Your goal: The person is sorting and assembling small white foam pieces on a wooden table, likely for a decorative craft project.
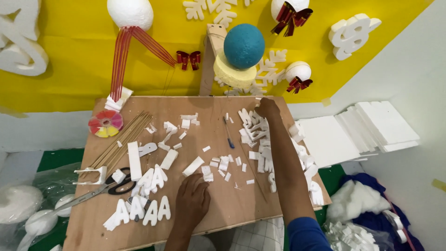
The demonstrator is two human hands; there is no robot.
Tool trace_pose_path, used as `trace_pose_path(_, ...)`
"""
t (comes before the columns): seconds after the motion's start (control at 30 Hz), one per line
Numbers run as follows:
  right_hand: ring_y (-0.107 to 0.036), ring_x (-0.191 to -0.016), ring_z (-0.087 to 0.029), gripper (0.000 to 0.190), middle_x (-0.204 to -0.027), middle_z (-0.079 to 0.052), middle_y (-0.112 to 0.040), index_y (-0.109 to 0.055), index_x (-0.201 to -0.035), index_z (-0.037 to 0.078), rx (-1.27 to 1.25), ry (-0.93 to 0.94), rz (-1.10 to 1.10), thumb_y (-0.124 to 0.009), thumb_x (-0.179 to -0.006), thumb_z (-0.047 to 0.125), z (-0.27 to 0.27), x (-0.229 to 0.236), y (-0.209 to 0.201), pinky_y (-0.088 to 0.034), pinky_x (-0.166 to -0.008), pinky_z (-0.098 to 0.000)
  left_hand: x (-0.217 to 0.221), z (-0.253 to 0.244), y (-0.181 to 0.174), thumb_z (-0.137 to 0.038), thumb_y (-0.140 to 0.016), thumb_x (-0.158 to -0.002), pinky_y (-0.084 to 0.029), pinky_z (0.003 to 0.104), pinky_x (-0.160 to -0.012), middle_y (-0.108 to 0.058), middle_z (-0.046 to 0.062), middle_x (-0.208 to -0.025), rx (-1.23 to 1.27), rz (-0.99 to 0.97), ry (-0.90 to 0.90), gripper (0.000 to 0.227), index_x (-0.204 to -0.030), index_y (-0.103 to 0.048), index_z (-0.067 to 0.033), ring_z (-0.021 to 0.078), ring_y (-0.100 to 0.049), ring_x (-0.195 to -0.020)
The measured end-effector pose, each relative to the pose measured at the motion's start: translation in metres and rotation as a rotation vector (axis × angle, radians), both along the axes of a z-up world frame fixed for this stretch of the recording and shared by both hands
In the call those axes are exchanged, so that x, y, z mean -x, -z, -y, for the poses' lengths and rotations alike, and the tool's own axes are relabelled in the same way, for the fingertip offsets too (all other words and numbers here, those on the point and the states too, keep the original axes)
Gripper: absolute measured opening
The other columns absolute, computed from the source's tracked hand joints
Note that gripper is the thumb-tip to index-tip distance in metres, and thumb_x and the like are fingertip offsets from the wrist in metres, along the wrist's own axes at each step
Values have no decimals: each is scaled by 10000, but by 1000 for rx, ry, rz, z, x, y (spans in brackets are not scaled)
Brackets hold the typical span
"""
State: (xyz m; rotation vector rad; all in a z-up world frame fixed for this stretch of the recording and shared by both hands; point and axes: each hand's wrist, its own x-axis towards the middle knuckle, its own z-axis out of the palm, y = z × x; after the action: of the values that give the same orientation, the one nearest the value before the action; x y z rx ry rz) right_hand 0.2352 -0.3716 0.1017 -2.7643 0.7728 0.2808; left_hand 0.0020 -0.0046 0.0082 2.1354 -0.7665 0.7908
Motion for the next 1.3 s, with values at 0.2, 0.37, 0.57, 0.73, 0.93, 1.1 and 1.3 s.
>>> trace_pose_path(0.2, -705, -973, -269, 390, -1038, -108, -719, -657, -1114, 87, -9, 24, 26, -772, -911, 399, 5, -5, 17, -577, -791, -349, 0, 1, 2, -56, -652, -900, -535, 439, -1006, -653, 138, -1225, 9, 14, -17, 128, -1020, -690, -79, 326, -614, -1164)
trace_pose_path(0.37, -666, -1135, -339, 676, -1261, -154, -663, -490, -1378, 75, -65, 63, 28, -810, -861, 369, 16, -12, 33, -585, -872, -388, 0, 0, 1, -60, -653, -906, -525, 441, -1028, -650, 145, -1224, 8, -4, 0, 110, -1009, -692, -66, 323, -606, -1175)
trace_pose_path(0.57, -692, -1005, -316, 374, -1095, -141, -714, -638, -1132, 79, -69, 27, 50, -786, -871, 301, 18, -11, 34, -579, -805, -376, 0, 0, 3, -70, -653, -904, -514, 455, -1052, -658, 148, -1228, -19, -25, -12, 128, -1025, -695, -66, 323, -616, -1179)
trace_pose_path(0.73, -694, -1050, -316, 401, -1151, -128, -724, -643, -1144, 96, -122, 11, 97, -806, -855, 321, 16, -1, 20, -576, -841, -387, 1, -1, -1, -67, -659, -904, -501, 450, -1064, -654, 148, -1230, -20, -25, -8, 130, -1030, -691, -72, 322, -613, -1176)
trace_pose_path(0.93, -607, -1285, -299, 515, -1445, -78, -605, -542, -1386, 160, -266, 128, 44, -761, -933, 271, 1, 16, -7, -550, -1021, -414, 2, -1, -1, -73, -649, -912, -490, 451, -1080, -653, 136, -1234, -28, -23, -20, 130, -1033, -693, -80, 304, -613, -1188)
trace_pose_path(1.1, -595, -1289, -312, 642, -1454, -88, -598, -570, -1393, 142, -209, 38, 33, -806, -859, 407, 13, 11, 6, -531, -1010, -421, 1, -1, 5, -87, -647, -914, -486, 450, -1090, -644, 133, -1261, -25, -11, -22, 142, -1046, -698, -83, 306, -596, -1214)
trace_pose_path(1.3, -695, -1092, -282, 360, -1237, -84, -719, -712, -1179, 101, -120, -92, 220, -749, -924, 352, -1, 3, -1, -580, -895, -400, 1, 0, 2, -71, -645, -916, -499, 447, -1072, -642, 136, -1235, 0, -4, -14, 120, -1028, -688, -77, 307, -611, -1185)
